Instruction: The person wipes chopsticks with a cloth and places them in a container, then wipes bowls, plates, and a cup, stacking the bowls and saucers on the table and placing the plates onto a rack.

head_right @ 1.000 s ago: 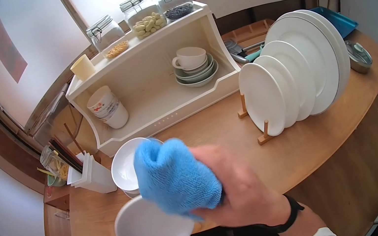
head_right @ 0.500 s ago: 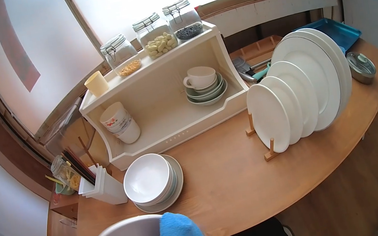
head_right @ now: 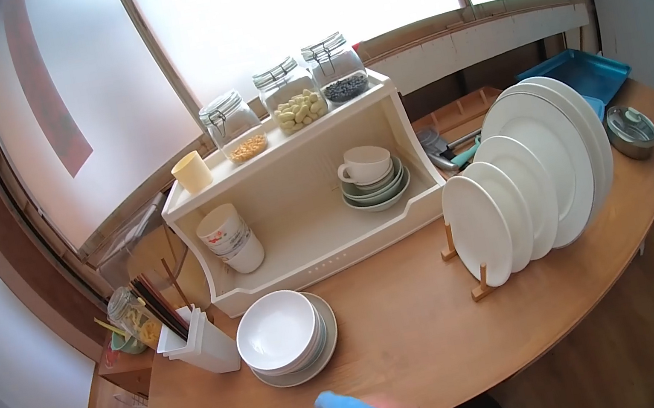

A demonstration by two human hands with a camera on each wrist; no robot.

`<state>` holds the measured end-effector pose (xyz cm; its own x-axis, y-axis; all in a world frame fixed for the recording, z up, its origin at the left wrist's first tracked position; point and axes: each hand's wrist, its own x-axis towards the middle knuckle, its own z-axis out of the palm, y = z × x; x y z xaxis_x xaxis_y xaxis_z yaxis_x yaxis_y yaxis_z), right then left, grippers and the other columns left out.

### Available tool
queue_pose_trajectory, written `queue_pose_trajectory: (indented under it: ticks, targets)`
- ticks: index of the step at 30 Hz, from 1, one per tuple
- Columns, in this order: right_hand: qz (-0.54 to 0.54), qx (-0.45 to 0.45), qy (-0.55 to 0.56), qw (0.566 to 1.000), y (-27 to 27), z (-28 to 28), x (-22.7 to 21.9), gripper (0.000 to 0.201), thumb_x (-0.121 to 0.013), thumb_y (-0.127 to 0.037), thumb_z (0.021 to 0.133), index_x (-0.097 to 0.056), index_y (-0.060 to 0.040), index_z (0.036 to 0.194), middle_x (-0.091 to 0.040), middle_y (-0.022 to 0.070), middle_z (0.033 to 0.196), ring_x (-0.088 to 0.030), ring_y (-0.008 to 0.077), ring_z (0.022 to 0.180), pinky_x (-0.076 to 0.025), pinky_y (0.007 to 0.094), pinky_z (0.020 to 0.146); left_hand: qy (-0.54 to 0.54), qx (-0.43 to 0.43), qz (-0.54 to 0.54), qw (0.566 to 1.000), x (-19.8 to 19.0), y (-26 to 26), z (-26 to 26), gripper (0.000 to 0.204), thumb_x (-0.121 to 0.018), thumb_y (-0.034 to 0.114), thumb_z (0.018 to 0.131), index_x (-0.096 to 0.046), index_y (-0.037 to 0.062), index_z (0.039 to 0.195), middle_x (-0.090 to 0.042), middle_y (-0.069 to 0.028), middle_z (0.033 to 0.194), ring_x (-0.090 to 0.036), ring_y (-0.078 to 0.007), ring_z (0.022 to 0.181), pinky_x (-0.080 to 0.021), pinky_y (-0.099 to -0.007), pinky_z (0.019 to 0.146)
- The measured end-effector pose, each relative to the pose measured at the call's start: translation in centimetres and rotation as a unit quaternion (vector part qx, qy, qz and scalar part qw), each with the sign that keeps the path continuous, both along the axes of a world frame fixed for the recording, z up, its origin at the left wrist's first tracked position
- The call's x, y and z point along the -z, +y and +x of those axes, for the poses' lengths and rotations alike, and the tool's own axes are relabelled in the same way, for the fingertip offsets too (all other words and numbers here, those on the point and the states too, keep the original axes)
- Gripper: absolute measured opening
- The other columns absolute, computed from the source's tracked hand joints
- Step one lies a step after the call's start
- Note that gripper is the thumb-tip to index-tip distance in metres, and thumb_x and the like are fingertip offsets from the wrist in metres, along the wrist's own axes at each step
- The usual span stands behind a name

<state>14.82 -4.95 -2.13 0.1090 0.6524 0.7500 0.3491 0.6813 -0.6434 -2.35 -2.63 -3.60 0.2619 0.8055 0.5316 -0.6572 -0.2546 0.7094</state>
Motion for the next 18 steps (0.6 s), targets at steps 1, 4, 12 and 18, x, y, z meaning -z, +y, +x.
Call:
queue_pose_trajectory:
  ticks: [1,4,12,18]
  targets:
    - [-0.118,-0.165,0.285,0.937,-1.2,-1.7,0.2,0.042,-0.058,-0.025,0.091,-0.058,0.0032,0.122,-0.063,0.0153,0.115,-0.060,0.0289,0.107,-0.046,0.0350,0.095,-0.030,-0.011,-0.077,0.996,0.4,-1.0,0.4,0.042,-0.053,0.024,0.094,-0.048,-0.0022,0.126,-0.057,-0.0200,0.124,-0.052,-0.0308,0.118,-0.039,-0.0459,0.103]
    - [-0.100,-0.116,0.243,0.958,-1.1,-3.3,2.9,0.043,-0.051,-0.023,0.094,-0.051,-0.0007,0.130,-0.057,0.0166,0.125,-0.052,0.0311,0.119,-0.039,0.0375,0.103,-0.049,-0.015,-0.208,0.977,1.9,-1.4,0.7,0.043,-0.054,0.023,0.091,-0.049,0.0013,0.127,-0.057,-0.0148,0.124,-0.053,-0.0300,0.118,-0.037,-0.0465,0.105]
    - [0.014,-0.121,-0.069,0.990,-0.3,5.4,-0.9,0.059,-0.078,-0.015,0.075,-0.048,0.0034,0.123,-0.063,0.0206,0.108,-0.067,0.0355,0.090,-0.054,0.0416,0.079,0.224,0.005,0.108,0.969,-4.2,0.8,-1.6,0.044,-0.057,0.025,0.090,-0.047,0.0023,0.127,-0.056,-0.0289,0.117,-0.055,-0.0388,0.108,-0.046,-0.0490,0.092]
    - [-0.017,-0.101,0.162,0.981,-0.9,-0.7,4.1,0.059,-0.080,-0.015,0.073,-0.050,0.0035,0.121,-0.063,0.0210,0.108,-0.066,0.0368,0.092,-0.054,0.0427,0.081,0.084,-0.071,0.081,0.991,-1.6,-0.9,0.8,0.044,-0.051,0.032,0.095,-0.046,0.0047,0.129,-0.051,-0.0257,0.125,-0.051,-0.0363,0.114,-0.042,-0.0501,0.096]
